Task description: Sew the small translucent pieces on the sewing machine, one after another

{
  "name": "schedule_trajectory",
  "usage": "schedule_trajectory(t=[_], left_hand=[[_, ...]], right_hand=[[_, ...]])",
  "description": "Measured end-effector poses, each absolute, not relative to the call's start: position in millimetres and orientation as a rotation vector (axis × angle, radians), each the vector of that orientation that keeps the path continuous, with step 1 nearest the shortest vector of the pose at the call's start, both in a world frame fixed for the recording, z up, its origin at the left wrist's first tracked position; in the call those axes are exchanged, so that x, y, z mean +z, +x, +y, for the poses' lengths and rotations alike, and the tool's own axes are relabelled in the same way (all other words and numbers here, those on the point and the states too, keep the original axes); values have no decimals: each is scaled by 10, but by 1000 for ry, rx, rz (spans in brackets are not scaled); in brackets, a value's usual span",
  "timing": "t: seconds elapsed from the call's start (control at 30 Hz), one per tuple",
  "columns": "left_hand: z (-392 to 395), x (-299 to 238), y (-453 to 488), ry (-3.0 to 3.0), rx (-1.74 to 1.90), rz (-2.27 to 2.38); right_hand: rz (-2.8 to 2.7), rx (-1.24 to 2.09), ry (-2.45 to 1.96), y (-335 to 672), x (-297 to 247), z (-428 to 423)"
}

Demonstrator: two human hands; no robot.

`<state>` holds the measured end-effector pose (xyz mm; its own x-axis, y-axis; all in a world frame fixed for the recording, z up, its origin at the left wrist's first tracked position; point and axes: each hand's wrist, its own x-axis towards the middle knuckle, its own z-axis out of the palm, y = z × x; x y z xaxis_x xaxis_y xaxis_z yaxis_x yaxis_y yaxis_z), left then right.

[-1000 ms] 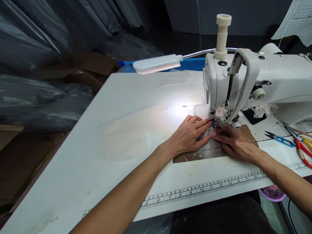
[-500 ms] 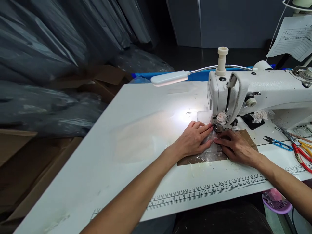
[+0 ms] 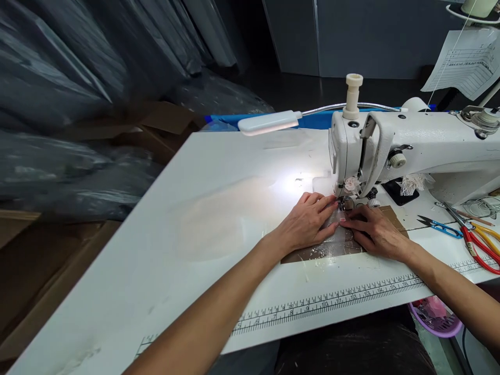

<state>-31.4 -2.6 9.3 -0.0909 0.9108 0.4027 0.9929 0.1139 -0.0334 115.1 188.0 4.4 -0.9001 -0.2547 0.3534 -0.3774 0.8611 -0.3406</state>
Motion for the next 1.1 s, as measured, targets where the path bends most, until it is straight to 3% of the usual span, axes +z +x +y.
schedule_trajectory(t=[0.27,1.1], left_hand=[[-9,68,-283,-1977,-545,-1772],[-26,139,-259,-1884,-397,-1918]], right_hand=[[-2800,580,436,1164,63,1866],[-2901,471,355,1210,81,1790]])
